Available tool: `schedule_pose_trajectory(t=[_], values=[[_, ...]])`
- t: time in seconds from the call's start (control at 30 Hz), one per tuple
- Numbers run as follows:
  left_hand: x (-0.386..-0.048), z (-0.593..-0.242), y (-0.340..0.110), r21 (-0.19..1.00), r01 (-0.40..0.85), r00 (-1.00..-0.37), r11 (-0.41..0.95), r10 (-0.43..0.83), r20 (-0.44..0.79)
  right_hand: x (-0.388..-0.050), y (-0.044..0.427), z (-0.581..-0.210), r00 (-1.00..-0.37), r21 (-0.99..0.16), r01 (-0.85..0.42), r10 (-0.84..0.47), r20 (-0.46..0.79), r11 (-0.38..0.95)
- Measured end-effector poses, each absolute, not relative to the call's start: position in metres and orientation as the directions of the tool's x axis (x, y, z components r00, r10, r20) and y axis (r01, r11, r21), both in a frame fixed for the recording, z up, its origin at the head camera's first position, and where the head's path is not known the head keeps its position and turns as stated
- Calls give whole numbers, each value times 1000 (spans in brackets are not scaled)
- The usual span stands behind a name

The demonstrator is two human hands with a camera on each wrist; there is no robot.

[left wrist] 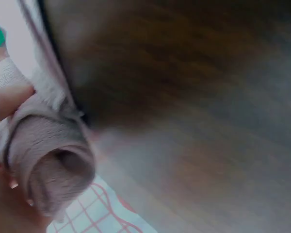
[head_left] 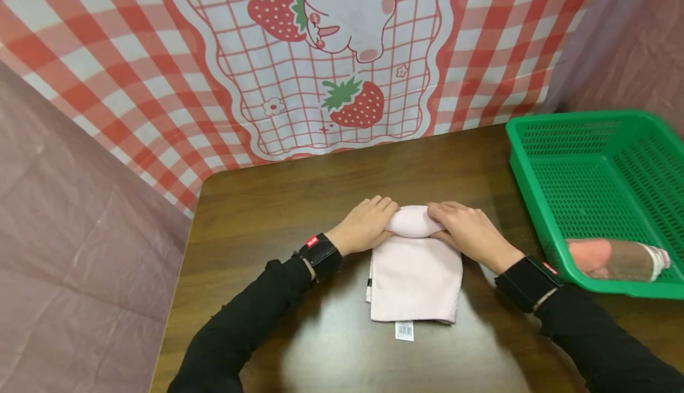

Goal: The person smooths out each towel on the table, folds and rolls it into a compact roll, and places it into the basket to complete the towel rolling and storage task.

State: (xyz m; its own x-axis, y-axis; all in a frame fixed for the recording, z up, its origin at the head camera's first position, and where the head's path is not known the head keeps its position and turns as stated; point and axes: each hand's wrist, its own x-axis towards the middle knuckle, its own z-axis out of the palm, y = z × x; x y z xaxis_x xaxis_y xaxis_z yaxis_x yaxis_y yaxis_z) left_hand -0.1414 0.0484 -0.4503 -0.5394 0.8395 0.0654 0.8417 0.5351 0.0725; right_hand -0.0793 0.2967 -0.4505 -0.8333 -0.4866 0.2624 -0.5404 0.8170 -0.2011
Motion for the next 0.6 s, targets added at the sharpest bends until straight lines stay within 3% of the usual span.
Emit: schedule_pose_trajectory(t=[0.17,0.43,0.5,0.6], values=[[-145,-456,48,-40,842,-524,538,833,179,-83,295,-455,-802,-125,-567,-512,308,814],[-143,-458,46,-308,802,-415,512,848,329,-66,285,-454,-740,175,-585,-610,284,792],[-141,-455,44,-301,803,-424,515,848,319,-62,282,-453,-743,196,-565,-598,300,801],[-141,-452,38,-198,812,-491,549,826,276,-62,277,-451,-747,191,-540,-571,341,820]])
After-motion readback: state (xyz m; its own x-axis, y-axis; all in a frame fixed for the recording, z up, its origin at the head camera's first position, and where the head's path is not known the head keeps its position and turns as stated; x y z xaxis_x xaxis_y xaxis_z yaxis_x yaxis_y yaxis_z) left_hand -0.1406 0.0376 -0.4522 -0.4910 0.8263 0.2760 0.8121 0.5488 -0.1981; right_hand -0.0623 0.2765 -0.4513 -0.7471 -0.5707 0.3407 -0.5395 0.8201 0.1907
